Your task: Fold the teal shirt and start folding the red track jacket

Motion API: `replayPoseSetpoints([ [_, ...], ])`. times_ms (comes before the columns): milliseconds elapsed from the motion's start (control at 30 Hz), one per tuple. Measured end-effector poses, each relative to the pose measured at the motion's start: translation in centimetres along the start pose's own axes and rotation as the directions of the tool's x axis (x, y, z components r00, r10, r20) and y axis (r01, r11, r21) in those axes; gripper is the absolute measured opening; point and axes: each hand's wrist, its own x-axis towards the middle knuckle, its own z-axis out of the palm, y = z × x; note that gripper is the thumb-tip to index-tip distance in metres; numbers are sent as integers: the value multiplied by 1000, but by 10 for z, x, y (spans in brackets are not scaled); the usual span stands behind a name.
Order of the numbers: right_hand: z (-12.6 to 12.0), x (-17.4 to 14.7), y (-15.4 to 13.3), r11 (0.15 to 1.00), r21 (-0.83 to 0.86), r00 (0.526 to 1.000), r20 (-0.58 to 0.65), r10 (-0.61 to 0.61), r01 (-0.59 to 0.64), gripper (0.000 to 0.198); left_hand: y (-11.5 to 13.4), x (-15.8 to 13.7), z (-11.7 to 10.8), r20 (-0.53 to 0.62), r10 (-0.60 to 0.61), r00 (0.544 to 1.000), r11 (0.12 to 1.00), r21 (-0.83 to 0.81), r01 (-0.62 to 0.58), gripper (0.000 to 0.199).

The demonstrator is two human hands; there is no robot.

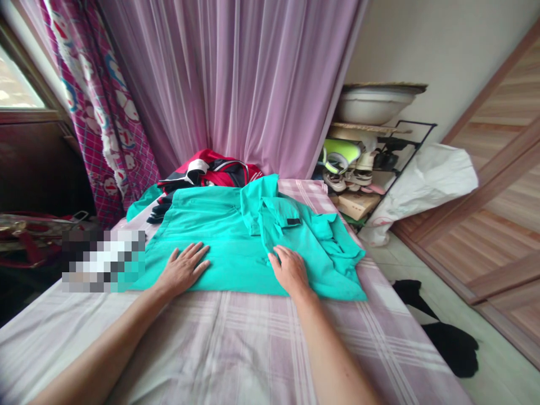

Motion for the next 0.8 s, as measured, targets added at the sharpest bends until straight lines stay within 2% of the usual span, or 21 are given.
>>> replayPoseSetpoints([
  [133, -12, 20, 13, 991, 32, 974, -181, 137, -133, 45, -4, 0, 3, -5, -2, 1000, 1000, 0, 2, 59],
  [267, -18, 46, 14, 980, 13, 925, -330, 191, -198, 42, -3, -3, 1, -24, -11, 1000, 1000, 3, 11, 58],
  [367, -13, 59, 15, 981, 37, 927, -320, 194, -192, 32, -1, -4, 0, -17, -21, 1000, 1000, 4, 21, 59],
  [533, -14, 67, 18, 986, 66, 949, -268, 163, -151, 30, -4, -4, 1, -35, -11, 999, 1000, 6, 11, 58],
  [667, -33, 71, 8, 995, 88, 956, -286, 69, -46, 26, -6, -4, 1, -32, -12, 999, 1000, 2, 12, 57],
  [800, -59, 67, -17, 990, 118, 965, -256, -51, 84, 19, -7, -4, 0, -50, -5, 999, 1000, -16, 4, 54],
])
